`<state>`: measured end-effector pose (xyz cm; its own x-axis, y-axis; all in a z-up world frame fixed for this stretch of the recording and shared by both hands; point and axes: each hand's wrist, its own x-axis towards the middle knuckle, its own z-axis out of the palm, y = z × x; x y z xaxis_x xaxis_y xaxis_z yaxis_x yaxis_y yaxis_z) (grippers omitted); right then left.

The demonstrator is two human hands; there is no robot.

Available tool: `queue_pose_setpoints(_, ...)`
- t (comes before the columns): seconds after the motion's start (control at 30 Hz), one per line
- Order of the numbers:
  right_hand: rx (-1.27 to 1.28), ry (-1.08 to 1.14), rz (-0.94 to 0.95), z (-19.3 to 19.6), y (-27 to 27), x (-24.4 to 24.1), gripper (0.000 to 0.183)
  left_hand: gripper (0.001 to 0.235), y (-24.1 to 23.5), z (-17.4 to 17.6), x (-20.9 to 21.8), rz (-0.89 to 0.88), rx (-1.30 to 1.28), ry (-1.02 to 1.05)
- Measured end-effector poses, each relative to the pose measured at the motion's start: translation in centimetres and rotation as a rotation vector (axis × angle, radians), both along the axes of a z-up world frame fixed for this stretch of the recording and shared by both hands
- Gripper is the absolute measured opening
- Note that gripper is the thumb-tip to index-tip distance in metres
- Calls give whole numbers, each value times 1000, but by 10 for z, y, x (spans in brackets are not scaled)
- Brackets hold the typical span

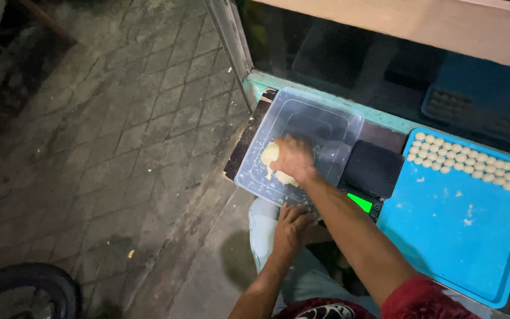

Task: The person portions dough from a large mass in a container, weighs small pieces on a digital scale, and rolls them into balls by hand. The finished dough balls are placed in rows on a blue tray. The person occasionally kneads the remaining dough in the container.

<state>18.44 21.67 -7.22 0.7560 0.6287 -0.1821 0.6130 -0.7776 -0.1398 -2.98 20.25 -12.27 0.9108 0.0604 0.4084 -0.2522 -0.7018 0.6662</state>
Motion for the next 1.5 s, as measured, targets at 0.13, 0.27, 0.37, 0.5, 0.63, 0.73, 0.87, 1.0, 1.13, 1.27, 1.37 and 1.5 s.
queue_pose_setpoints(0.13,139,267,-99,33,-12,-11,71,14,-1,-8,1,15,14,-51)
queue_pose_setpoints(0.27,100,327,-89,45,-19,-24,119,17,1,-2,-2,-14,-17,49)
queue_pose_setpoints(0.37,165,255,-74,18,-16,-25,129,26,-5,-64,4,54,-93,-96)
queue_pose_setpoints(0.5,24,147,-71,12,-9,-23,119,23,-8,-53,2,121,-120,4)
queue_pose_setpoints(0.63,189,-7,-61,-28,-10,-18,106,25,-4,-66,3,69,-88,-67)
queue_pose_setpoints(0.73,311,-168,-63,-44,-9,-12,94,23,-5,-66,6,79,-79,-60)
queue_pose_setpoints(0.87,402,-446,-116,-60,-1,-13,63,20,-3,-60,8,94,-60,-105)
queue_pose_setpoints(1.0,410,-491,-104,-77,4,-5,61,22,-3,-67,9,85,-64,-148)
queue_pose_setpoints(1.13,454,-472,-147,-59,-3,0,45,14,0,-55,8,50,3,-121)
queue_pose_setpoints(1.27,668,97,-35,-33,-30,7,72,18,-2,-39,2,56,-7,-64)
queue_pose_setpoints(1.37,591,103,-24,7,-60,-37,128,20,-3,-45,4,61,-6,-41)
queue_pose_setpoints(1.5,496,-142,-21,-30,-58,-56,138,22,0,-55,6,46,-7,17)
